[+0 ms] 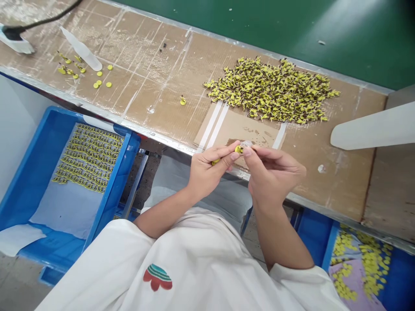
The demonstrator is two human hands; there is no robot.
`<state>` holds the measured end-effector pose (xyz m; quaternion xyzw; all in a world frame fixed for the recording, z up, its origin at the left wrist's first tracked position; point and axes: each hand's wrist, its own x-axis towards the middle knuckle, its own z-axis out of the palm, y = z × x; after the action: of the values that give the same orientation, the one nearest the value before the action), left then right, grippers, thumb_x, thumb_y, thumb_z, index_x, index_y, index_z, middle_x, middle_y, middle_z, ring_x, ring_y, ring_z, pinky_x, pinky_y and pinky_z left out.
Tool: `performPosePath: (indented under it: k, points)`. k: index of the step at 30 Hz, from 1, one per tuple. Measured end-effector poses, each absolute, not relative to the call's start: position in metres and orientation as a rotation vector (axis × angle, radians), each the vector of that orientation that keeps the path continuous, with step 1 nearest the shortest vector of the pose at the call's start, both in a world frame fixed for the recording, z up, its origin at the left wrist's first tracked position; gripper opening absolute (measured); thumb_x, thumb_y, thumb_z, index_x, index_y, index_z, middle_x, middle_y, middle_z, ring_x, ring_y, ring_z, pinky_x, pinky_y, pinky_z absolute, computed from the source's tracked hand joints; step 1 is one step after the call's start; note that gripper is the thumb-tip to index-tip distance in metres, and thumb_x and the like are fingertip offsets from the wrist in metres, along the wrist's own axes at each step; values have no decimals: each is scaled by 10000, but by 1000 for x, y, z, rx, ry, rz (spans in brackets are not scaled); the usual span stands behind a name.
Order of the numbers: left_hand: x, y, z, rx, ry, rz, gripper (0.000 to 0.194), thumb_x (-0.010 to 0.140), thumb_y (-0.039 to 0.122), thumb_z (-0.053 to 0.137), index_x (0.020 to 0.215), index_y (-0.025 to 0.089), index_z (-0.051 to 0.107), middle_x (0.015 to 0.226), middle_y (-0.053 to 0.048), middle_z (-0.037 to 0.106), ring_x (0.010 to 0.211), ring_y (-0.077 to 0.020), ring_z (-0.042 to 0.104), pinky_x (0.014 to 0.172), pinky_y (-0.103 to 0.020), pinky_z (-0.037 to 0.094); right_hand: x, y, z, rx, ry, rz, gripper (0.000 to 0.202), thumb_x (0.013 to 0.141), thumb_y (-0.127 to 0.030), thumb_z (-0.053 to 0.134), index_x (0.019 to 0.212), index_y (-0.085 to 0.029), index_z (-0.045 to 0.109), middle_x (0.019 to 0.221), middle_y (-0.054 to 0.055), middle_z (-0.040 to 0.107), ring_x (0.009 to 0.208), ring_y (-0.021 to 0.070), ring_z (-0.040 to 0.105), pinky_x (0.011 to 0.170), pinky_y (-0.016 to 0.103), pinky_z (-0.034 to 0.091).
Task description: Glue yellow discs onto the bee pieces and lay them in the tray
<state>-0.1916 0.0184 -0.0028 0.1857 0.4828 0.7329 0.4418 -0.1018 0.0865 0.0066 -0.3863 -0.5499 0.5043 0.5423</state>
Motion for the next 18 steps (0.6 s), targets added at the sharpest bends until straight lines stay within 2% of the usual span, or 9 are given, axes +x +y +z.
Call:
performPosePath:
  k: [5,9,14,18]
  points:
    - [-196,20,-5,296,1174,1851,275,698,363,879,959,299,824,943,9,794,912,-151,720,910,-302,565,-111,92,2,-938,-1240,1343,185,661,-275,902,772,-207,772,769,14,780,667,153,736,643,280,645]
    - [-201,20,-10,278,1202,1873,298,680,369,886,962,294,822,920,7,802,855,-150,722,884,-320,572,-118,93,-4,-946,-1202,1448,200,654,-291,906,771,-197,773,720,14,765,599,130,704,596,255,621]
    - [-207,16,-12,431,1344,1986,280,698,327,877,970,292,821,936,4,799,865,-142,699,845,-278,546,-127,90,-3,-922,-1153,1529,200,637,-285,913,749,-198,772,657,-6,741,449,69,583,420,178,486]
    - [-210,13,-10,478,1422,2053,250,694,308,881,938,298,827,909,2,791,850,-134,688,844,-267,524,-135,88,0,-920,-1151,1532,233,627,-337,915,741,-202,763,658,-12,738,435,77,575,411,197,491]
